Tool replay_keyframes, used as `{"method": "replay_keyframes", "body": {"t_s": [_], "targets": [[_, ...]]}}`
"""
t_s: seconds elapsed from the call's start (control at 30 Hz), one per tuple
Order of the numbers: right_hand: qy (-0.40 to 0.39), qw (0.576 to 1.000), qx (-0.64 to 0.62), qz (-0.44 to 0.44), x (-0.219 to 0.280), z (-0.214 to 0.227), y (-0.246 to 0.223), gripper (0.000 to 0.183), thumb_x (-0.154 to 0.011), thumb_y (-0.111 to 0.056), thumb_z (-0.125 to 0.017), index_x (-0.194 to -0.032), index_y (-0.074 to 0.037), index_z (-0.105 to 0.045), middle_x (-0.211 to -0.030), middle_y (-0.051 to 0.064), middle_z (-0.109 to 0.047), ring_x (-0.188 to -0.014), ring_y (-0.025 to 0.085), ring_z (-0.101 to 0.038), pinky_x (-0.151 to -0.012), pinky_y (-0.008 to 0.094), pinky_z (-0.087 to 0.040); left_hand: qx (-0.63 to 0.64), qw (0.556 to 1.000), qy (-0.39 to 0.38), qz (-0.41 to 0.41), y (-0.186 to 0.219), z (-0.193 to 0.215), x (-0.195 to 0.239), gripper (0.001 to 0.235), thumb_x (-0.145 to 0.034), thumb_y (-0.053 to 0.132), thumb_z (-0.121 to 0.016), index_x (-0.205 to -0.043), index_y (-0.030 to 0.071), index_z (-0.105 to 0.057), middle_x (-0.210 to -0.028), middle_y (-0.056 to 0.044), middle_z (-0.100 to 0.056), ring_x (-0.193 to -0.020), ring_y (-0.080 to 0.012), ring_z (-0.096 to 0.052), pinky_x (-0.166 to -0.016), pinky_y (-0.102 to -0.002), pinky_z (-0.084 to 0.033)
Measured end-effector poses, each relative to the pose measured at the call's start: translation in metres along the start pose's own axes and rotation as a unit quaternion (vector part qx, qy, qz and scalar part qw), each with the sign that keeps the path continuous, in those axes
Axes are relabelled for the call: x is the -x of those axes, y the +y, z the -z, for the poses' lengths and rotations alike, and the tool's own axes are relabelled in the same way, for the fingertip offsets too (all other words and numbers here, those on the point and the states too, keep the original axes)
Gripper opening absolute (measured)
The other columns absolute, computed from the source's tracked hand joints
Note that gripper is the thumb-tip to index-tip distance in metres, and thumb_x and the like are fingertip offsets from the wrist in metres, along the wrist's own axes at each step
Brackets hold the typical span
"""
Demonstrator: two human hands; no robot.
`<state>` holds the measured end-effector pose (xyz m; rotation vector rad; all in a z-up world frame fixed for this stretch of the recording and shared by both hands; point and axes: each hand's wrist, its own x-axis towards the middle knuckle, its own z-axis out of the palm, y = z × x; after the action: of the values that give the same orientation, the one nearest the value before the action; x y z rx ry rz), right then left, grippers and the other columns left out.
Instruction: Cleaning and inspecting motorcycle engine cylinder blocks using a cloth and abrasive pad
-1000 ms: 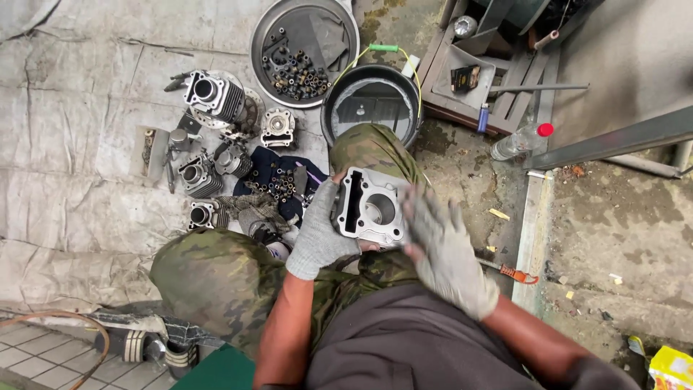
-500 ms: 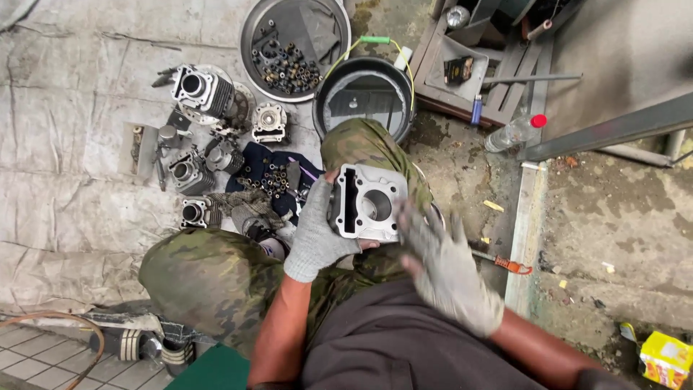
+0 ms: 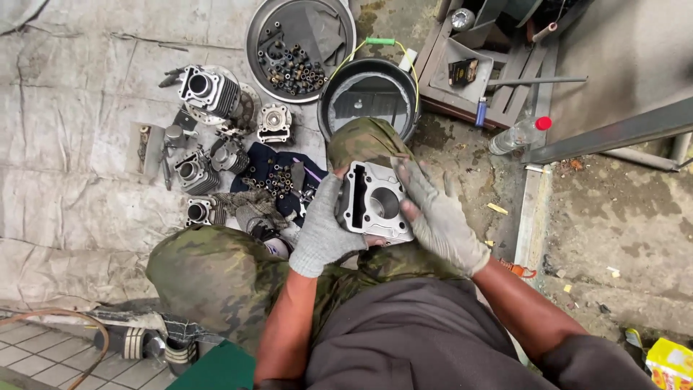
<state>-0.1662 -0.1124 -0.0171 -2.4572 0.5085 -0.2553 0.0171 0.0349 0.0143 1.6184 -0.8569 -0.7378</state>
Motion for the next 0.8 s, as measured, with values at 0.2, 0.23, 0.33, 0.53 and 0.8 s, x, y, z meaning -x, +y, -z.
{"method": "replay_keyframes", "body": {"t_s": [0.2, 0.23, 0.33, 0.53, 0.8], "targets": [[-0.054, 0.994, -0.032, 0.087, 0.037, 0.009, -0.025, 0.068, -0.107, -0.052, -0.022, -0.164, -0.015, -0.018, -0.172, 0.009, -0.015, -0.160, 0.030, -0.007, -0.127, 0.054, 0.004, -0.005, 0.997, -0.042, -0.057, -0.008, 0.013, 0.001, 0.116, -0.056, 0.047, -0.092, -0.149, 0.003, -0.038, -0.147, -0.019, -0.053, -0.140, -0.0338, -0.051, -0.121, -0.049, -0.040], [-0.033, 0.997, 0.003, 0.075, 0.022, 0.009, -0.019, 0.067, -0.106, -0.050, -0.026, -0.164, -0.017, -0.022, -0.171, 0.008, -0.020, -0.157, 0.033, -0.015, -0.120, 0.064, -0.005, 0.021, 0.999, -0.029, 0.001, -0.007, 0.009, 0.001, 0.120, -0.047, 0.030, -0.099, -0.150, 0.009, -0.042, -0.142, -0.017, -0.052, -0.128, -0.0347, -0.058, -0.110, -0.048, -0.048], [-0.011, 0.999, 0.017, 0.048, -0.010, -0.006, 0.009, 0.065, -0.106, -0.048, -0.030, -0.165, -0.021, -0.025, -0.170, 0.006, -0.025, -0.155, 0.034, -0.019, -0.113, 0.074, -0.010, 0.050, 0.998, -0.015, 0.047, -0.003, 0.002, -0.001, 0.127, -0.039, 0.015, -0.106, -0.151, 0.015, -0.047, -0.136, -0.015, -0.050, -0.115, -0.0335, -0.062, -0.102, -0.047, -0.054], [-0.041, 0.997, 0.036, 0.062, 0.025, -0.006, -0.012, 0.066, -0.104, -0.055, -0.023, -0.164, -0.028, -0.025, -0.171, -0.002, -0.022, -0.157, 0.026, -0.015, -0.116, 0.069, -0.005, 0.038, 0.999, -0.011, 0.034, -0.004, 0.015, -0.001, 0.126, -0.037, 0.020, -0.107, -0.149, 0.013, -0.049, -0.129, -0.016, -0.054, -0.117, -0.0314, -0.060, -0.103, -0.049, -0.051], [-0.024, 0.997, 0.043, 0.056, 0.014, 0.003, -0.017, 0.065, -0.103, -0.045, -0.041, -0.161, -0.017, -0.033, -0.168, 0.010, -0.031, -0.151, 0.038, -0.030, -0.110, 0.074, -0.016, 0.077, 0.997, -0.018, 0.023, -0.025, 0.023, 0.001, 0.127, -0.038, 0.016, -0.107, -0.150, 0.011, -0.047, -0.129, -0.015, -0.056, -0.117, -0.0268, -0.060, -0.104, -0.044, -0.050]]}}
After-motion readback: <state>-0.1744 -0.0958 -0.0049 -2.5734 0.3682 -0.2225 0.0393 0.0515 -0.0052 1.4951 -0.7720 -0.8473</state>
